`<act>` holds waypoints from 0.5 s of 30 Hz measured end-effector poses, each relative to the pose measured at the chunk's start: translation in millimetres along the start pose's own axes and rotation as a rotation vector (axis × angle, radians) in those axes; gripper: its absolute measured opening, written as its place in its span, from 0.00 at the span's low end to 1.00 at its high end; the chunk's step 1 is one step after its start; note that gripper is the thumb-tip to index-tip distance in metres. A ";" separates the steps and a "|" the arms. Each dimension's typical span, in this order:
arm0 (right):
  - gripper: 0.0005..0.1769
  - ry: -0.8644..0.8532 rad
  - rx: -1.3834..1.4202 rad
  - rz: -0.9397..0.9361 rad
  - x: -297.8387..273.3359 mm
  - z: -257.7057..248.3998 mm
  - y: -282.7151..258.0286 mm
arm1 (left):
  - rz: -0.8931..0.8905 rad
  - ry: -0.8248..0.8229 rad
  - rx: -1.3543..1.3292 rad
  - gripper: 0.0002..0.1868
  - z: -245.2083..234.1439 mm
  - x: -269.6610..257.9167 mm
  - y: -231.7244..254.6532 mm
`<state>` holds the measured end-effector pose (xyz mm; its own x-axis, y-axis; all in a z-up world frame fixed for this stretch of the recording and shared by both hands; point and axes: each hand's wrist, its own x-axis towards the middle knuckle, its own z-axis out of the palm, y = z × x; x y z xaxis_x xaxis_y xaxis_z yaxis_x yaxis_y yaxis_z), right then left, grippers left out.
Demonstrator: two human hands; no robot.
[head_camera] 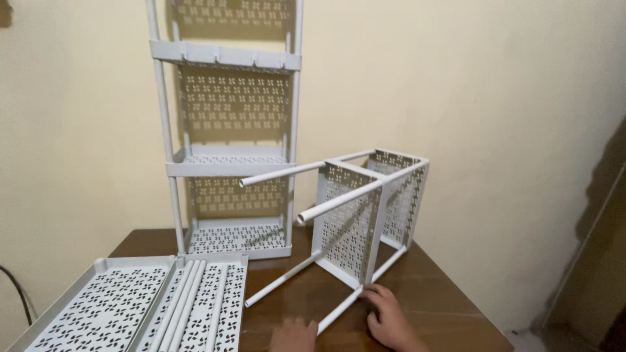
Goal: The person assembles a white plastic shelving unit by inserting cylindrical rods into perforated panels and connecting them with small white clips. The person repeatedly picks up rods and clips, aligns them with the panel holes, and secures the frame sections together on a wooden table.
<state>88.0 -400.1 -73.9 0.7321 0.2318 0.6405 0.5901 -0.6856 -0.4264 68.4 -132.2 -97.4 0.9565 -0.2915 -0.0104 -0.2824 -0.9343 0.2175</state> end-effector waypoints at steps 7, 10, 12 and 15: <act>0.35 0.188 -0.001 0.184 9.6 14.4 40.9 | 0.002 0.075 -0.063 0.16 32.1 18.6 -35.9; 0.43 0.099 -0.021 0.230 9.3 15.8 44.5 | -0.021 0.198 -0.121 0.12 53.9 30.6 -44.9; 0.43 0.071 0.007 0.299 9.9 15.1 40.9 | -0.023 0.246 -0.142 0.12 64.8 35.4 -48.6; 0.44 0.088 0.007 0.323 10.5 14.2 36.2 | -0.025 0.236 -0.110 0.13 64.1 39.9 -57.2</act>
<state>121.9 -412.7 -91.7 0.8495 -0.0578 0.5244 0.3347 -0.7093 -0.6204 118.0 -103.6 -172.9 0.9574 -0.2001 0.2083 -0.2608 -0.9090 0.3250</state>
